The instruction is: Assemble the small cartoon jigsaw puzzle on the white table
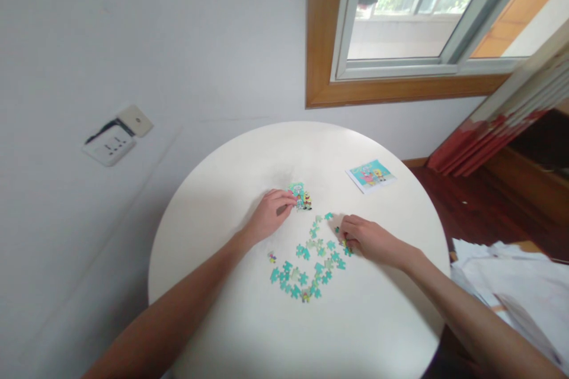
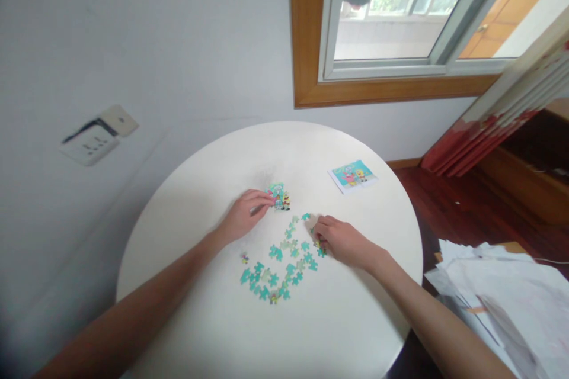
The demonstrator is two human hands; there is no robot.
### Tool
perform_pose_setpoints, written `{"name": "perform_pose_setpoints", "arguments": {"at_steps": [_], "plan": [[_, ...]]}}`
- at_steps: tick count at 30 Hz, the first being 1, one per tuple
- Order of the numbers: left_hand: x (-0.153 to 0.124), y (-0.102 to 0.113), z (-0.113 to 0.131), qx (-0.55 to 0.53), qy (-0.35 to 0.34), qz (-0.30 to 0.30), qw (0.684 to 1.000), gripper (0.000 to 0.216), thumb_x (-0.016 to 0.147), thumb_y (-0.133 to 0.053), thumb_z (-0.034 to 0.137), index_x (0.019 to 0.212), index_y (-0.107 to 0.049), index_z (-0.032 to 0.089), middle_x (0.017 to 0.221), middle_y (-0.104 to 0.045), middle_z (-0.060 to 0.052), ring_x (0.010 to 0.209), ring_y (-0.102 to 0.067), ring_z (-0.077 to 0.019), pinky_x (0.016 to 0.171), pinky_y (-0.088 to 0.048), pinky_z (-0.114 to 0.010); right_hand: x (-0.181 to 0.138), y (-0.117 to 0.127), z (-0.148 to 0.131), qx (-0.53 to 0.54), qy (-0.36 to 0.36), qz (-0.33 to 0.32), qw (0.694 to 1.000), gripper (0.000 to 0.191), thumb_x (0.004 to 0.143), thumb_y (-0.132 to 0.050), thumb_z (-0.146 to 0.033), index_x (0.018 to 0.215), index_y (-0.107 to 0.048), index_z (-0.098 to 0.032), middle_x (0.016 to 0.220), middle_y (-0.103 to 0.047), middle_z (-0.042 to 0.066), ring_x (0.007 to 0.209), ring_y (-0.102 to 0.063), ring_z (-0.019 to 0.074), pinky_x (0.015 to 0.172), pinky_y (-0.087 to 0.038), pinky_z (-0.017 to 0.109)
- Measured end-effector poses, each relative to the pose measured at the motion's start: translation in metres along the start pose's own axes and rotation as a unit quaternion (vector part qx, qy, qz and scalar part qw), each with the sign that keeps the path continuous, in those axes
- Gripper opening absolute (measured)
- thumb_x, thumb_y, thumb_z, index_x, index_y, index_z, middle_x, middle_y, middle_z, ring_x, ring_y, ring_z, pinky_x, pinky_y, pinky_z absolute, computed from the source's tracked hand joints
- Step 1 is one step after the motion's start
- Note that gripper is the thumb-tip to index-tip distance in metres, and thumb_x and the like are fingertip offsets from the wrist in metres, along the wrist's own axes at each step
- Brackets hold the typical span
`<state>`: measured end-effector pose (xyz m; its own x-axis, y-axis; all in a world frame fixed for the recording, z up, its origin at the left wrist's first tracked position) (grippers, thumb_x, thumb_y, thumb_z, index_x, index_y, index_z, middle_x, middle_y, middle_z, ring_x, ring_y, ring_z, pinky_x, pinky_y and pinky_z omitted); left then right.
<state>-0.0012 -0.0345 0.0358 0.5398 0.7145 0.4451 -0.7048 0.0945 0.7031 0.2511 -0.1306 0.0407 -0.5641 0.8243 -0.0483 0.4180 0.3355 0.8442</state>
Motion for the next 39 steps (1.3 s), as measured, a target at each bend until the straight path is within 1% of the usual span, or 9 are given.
{"name": "perform_pose_setpoints", "arguments": {"at_steps": [2, 5, 8, 10, 14, 18, 31, 35, 39], "plan": [[0.000, -0.002, -0.001, 0.011, -0.008, -0.012, 1.000, 0.020, 0.095, -0.056, 0.019, 0.103, -0.074, 0.024, 0.108, -0.074, -0.003, 0.106, -0.063, -0.0196, 0.098, -0.047, -0.041, 0.001, 0.004, 0.001, 0.054, -0.019, 0.009, 0.998, 0.014, 0.083, -0.055, -0.006, 0.086, -0.062, -0.018, 0.085, -0.063, 0.003, 0.075, -0.055, 0.0139, 0.069, -0.041, 0.024], [-0.002, -0.008, -0.001, 0.044, -0.020, -0.055, 0.997, 0.025, 0.097, -0.055, 0.023, 0.116, -0.070, 0.026, 0.122, -0.070, -0.002, 0.118, -0.057, -0.0209, 0.105, -0.042, -0.044, 0.016, 0.015, 0.008, 0.142, -0.038, 0.080, 0.986, 0.006, 0.088, -0.058, -0.018, 0.085, -0.064, -0.018, 0.078, -0.064, 0.001, 0.067, -0.052, 0.0124, 0.064, -0.039, 0.024], [-0.005, -0.014, 0.000, 0.092, -0.010, -0.110, 0.990, 0.035, 0.099, -0.052, 0.031, 0.133, -0.060, 0.031, 0.140, -0.060, 0.000, 0.130, -0.047, -0.0244, 0.109, -0.035, -0.049, 0.047, 0.022, 0.022, 0.193, -0.056, 0.175, 0.964, 0.010, 0.085, -0.061, -0.025, 0.081, -0.065, -0.017, 0.073, -0.065, 0.001, 0.066, -0.053, 0.0129, 0.063, -0.040, 0.024], [-0.006, -0.015, 0.003, 0.117, 0.001, -0.139, 0.983, 0.040, 0.100, -0.050, 0.035, 0.140, -0.053, 0.036, 0.147, -0.053, 0.002, 0.134, -0.042, -0.0266, 0.109, -0.033, -0.052, 0.072, 0.020, 0.032, 0.212, -0.071, 0.213, 0.951, 0.009, 0.081, -0.063, -0.023, 0.077, -0.066, -0.016, 0.070, -0.066, 0.001, 0.065, -0.055, 0.0132, 0.063, -0.041, 0.024], [-0.008, -0.016, 0.008, 0.139, 0.003, -0.164, 0.977, 0.043, 0.100, -0.049, 0.039, 0.143, -0.048, 0.041, 0.152, -0.047, 0.004, 0.139, -0.036, -0.0280, 0.110, -0.029, -0.052, 0.117, 0.007, 0.043, 0.204, -0.085, 0.219, 0.950, 0.009, 0.078, -0.062, -0.017, 0.074, -0.069, -0.015, 0.067, -0.068, 0.002, 0.062, -0.057, 0.0134, 0.063, -0.042, 0.024], [-0.009, -0.018, 0.005, 0.145, 0.010, -0.175, 0.974, 0.042, 0.100, -0.049, 0.040, 0.142, -0.050, 0.041, 0.152, -0.046, 0.004, 0.139, -0.035, -0.0285, 0.111, -0.027, -0.052, 0.137, 0.000, 0.047, 0.169, -0.099, 0.201, 0.960, 0.012, 0.078, -0.062, -0.014, 0.075, -0.073, -0.014, 0.071, -0.071, 0.003, 0.064, -0.060, 0.0140, 0.065, -0.043, 0.023], [-0.011, -0.020, 0.002, 0.139, 0.018, -0.174, 0.975, 0.043, 0.100, -0.048, 0.040, 0.143, -0.047, 0.043, 0.153, -0.045, 0.006, 0.140, -0.034, -0.0271, 0.112, -0.026, -0.050, 0.145, -0.001, 0.046, 0.053, -0.156, 0.166, 0.972, 0.015, 0.078, -0.063, -0.020, 0.079, -0.078, -0.020, 0.076, -0.074, 0.003, 0.070, -0.065, 0.0159, 0.065, -0.043, 0.023], [-0.010, -0.019, 0.002, 0.143, 0.018, -0.175, 0.974, 0.043, 0.100, -0.048, 0.040, 0.144, -0.046, 0.043, 0.153, -0.045, 0.006, 0.140, -0.034, -0.0268, 0.112, -0.026, -0.049, 0.144, 0.000, 0.045, 0.050, -0.172, 0.194, 0.965, 0.009, 0.076, -0.067, -0.023, 0.078, -0.075, -0.020, 0.076, -0.073, 0.003, 0.069, -0.063, 0.0153, 0.064, -0.042, 0.024], [-0.010, -0.018, 0.004, 0.149, 0.017, -0.178, 0.972, 0.042, 0.101, -0.047, 0.039, 0.143, -0.047, 0.042, 0.154, -0.044, 0.007, 0.140, -0.034, -0.0269, 0.112, -0.026, -0.050, 0.141, 0.004, 0.050, 0.103, -0.170, 0.248, 0.948, 0.010, 0.077, -0.064, -0.024, 0.078, -0.072, -0.017, 0.074, -0.071, 0.004, 0.066, -0.061, 0.0142, 0.064, -0.043, 0.024]]}}
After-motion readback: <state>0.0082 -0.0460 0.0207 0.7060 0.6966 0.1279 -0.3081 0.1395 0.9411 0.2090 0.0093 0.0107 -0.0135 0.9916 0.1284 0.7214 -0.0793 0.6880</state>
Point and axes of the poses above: each hand's wrist, its own x-axis towards the middle knuckle, its own y-axis out of the back of the hand, z = x × y, the point moved 4 cm from there along x, towards the middle knuckle
